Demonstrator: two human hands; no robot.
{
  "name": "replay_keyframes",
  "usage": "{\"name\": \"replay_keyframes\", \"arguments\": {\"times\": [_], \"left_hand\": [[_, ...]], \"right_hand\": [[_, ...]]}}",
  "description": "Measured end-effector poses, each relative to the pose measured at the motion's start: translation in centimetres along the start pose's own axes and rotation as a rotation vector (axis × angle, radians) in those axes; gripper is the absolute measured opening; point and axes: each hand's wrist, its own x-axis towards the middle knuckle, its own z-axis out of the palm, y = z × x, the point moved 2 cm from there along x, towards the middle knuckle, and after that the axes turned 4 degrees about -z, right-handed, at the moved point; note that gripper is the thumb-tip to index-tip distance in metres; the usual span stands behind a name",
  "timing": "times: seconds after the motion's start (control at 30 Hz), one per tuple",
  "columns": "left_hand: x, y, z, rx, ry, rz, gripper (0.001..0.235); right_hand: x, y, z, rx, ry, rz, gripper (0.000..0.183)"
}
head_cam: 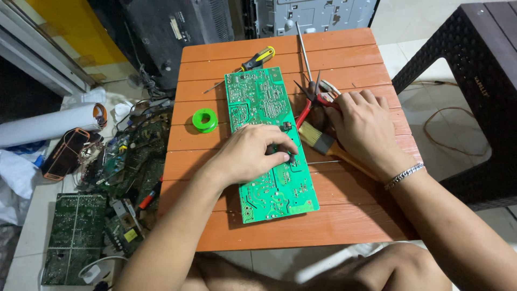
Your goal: The person uses a soldering iron and solder to attach components to a green circuit board. They then use pliers to trim excess leads and inspect the board by flipping it over.
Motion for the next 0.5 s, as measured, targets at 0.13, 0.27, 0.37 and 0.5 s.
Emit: {"name": "replay_keyframes", "arguments": {"times": [0.13, 0.27, 0.37, 0.5], "left_hand": [[0.03, -0.62, 0.39, 0.018, 0.019, -0.018, 0.017], [0.05, -0.41, 0.44, 0.037, 0.035, -0.019, 0.018], [-0.10, -0.25, 0.56, 0.055, 0.032, -0.007, 0.020], [-0.21, -0.51, 0.60, 0.041, 0.041, 0.019, 0.019]], "right_hand": [[0.01, -0.06, 0.11, -0.010, 0.027, -0.015, 0.024], [-0.05, -0.09, 0.29, -0.021, 0.040, -0.018, 0.025], [0.07, -0.33, 0.11, -0.032, 0.047, -0.021, 0.024], [0.05, -0.22, 0.15, -0.028, 0.033, -0.022, 0.025]]}}
